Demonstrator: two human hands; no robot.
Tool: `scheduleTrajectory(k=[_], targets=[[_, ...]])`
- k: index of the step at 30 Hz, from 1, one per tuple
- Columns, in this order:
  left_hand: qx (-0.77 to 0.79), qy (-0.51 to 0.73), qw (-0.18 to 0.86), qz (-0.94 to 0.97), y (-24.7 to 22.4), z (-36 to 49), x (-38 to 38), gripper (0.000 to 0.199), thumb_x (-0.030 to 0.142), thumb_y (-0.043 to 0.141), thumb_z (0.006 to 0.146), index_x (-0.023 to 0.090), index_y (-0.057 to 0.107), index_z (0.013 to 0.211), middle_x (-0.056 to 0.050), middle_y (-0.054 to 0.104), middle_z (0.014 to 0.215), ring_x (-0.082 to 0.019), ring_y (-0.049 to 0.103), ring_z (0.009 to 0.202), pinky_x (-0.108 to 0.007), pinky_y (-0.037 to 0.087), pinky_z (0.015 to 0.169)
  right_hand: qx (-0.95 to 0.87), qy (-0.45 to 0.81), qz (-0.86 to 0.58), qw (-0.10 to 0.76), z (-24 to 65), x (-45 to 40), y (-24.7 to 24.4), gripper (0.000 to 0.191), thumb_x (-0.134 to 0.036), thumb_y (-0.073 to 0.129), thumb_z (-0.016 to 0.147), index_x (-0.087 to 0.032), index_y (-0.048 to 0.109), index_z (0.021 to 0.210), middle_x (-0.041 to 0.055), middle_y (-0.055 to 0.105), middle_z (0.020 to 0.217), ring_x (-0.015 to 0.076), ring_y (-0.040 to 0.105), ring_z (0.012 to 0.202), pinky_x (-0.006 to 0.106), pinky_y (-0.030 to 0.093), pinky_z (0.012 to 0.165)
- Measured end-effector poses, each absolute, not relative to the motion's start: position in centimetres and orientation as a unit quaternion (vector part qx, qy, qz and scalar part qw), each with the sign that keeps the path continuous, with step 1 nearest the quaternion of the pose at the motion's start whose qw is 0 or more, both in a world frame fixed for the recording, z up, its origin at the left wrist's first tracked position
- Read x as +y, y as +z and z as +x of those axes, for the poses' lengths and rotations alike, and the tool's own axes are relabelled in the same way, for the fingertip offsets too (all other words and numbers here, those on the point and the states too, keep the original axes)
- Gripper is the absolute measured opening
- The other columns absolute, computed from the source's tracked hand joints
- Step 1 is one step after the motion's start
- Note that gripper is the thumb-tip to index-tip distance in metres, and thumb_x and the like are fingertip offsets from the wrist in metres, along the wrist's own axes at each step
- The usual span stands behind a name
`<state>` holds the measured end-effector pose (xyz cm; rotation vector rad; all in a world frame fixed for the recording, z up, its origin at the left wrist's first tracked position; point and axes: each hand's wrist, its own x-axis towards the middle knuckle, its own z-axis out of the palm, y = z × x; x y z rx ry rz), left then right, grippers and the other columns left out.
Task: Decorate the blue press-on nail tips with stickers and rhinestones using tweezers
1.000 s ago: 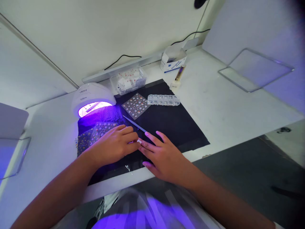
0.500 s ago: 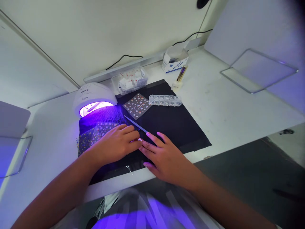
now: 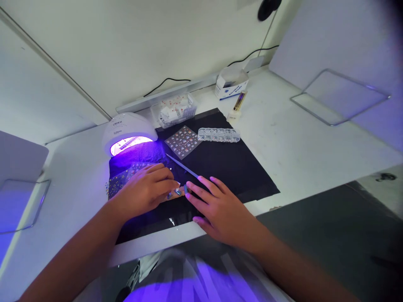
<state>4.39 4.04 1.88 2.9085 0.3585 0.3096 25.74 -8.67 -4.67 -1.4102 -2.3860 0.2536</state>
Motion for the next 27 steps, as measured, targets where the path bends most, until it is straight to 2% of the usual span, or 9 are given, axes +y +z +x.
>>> scheduleTrajectory(k=[3,5,13,23,27], targets=[[0.142,0.083,0.126,0.978,1.4,4.3,3.5,0.019,0.021,0.047,0.097,0.019,0.066,0.098,-0.004,0.063,0.086,-0.016,0.052,0.077,-0.029,0.042,0.069,-0.837,0.085,-0.494,0.217,25.7,-9.6,-4.9,0.04,-0.039,0.047,0.095,-0.017,0.062,0.124,0.0055,0.061,0.136,0.0296,0.046,0.126,0.049,0.034,0.108],[0.143,0.063,0.122,0.98,1.1,4.3,3.4,0.019,0.021,0.047,0.097,0.02,0.066,0.097,-0.003,0.062,0.084,-0.016,0.051,0.076,-0.029,0.041,0.068,-0.84,0.085,-0.488,0.221,25.3,-10.0,-5.0,0.04,-0.041,0.046,0.095,-0.017,0.062,0.123,0.0048,0.063,0.133,0.0291,0.047,0.124,0.048,0.033,0.107],[0.127,0.061,0.125,0.982,0.9,4.2,3.5,0.019,0.023,0.051,0.096,0.023,0.069,0.1,-0.003,0.063,0.087,-0.016,0.051,0.078,-0.03,0.042,0.072,-0.84,0.104,-0.511,0.149,22.8,-9.8,-4.7,0.053,-0.043,0.044,0.094,-0.019,0.046,0.141,0.0084,0.045,0.151,0.0321,0.04,0.133,0.05,0.028,0.11],[0.11,0.068,0.103,0.986,0.5,4.2,3.6,0.023,0.019,0.046,0.097,0.019,0.068,0.093,-0.005,0.064,0.089,-0.016,0.052,0.078,-0.03,0.043,0.072,-0.806,0.095,-0.57,0.129,20.8,-9.7,-5.2,0.063,-0.052,0.044,0.093,-0.015,0.042,0.144,0.008,0.04,0.155,0.0366,0.041,0.13,0.056,0.029,0.104],[0.12,0.065,0.101,0.986,0.4,3.9,3.8,0.016,0.019,0.051,0.095,0.02,0.067,0.093,-0.004,0.064,0.088,-0.016,0.051,0.078,-0.03,0.042,0.072,-0.805,0.089,-0.573,0.13,20.7,-9.6,-5.2,0.062,-0.053,0.043,0.094,-0.016,0.043,0.144,0.007,0.042,0.154,0.0363,0.042,0.129,0.056,0.03,0.102]])
